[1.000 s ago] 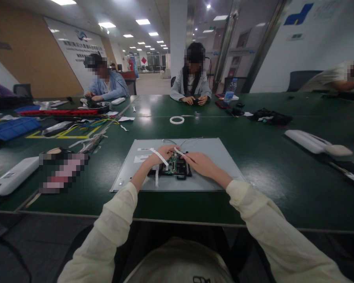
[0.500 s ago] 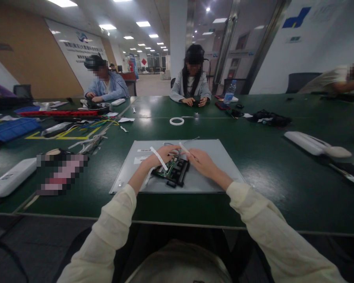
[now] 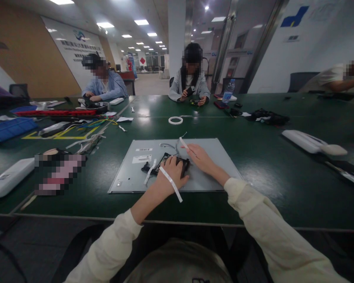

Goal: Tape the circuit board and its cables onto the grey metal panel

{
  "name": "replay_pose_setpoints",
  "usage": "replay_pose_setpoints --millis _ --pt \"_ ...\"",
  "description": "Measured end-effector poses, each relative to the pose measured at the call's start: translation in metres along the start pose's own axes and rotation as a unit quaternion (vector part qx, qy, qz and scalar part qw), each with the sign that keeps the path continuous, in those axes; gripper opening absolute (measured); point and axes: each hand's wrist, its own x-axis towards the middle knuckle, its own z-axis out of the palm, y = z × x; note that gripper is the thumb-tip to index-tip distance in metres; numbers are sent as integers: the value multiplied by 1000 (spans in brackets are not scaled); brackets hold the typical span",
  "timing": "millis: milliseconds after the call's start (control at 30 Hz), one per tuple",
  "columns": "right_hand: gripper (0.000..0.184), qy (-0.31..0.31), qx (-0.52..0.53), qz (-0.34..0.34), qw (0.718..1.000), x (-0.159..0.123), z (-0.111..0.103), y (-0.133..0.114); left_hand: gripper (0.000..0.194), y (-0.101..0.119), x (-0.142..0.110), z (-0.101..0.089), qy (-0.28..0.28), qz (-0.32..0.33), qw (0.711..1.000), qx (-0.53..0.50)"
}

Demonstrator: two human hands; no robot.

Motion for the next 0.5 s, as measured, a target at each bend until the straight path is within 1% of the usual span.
replay_pose_setpoints --millis 100,200,267,367,500 --pt "43 -20 1 -19 1000 0 2 0 39 -9 2 -7 -31 53 998 -12" --pt "44 -34 -2 -31 999 0 3 3 40 -21 2 -8 -40 97 994 -16" --pt "44 -50 -14 -35 998 0 5 7 43 -27 1 -5 -48 108 993 -17" --pt "45 -68 -62 -32 995 0 6 12 47 -33 1 0 -64 114 991 -24" --pt "43 -56 -137 -8 989 1 3 19 51 -32 3 -1 -83 127 987 -46"
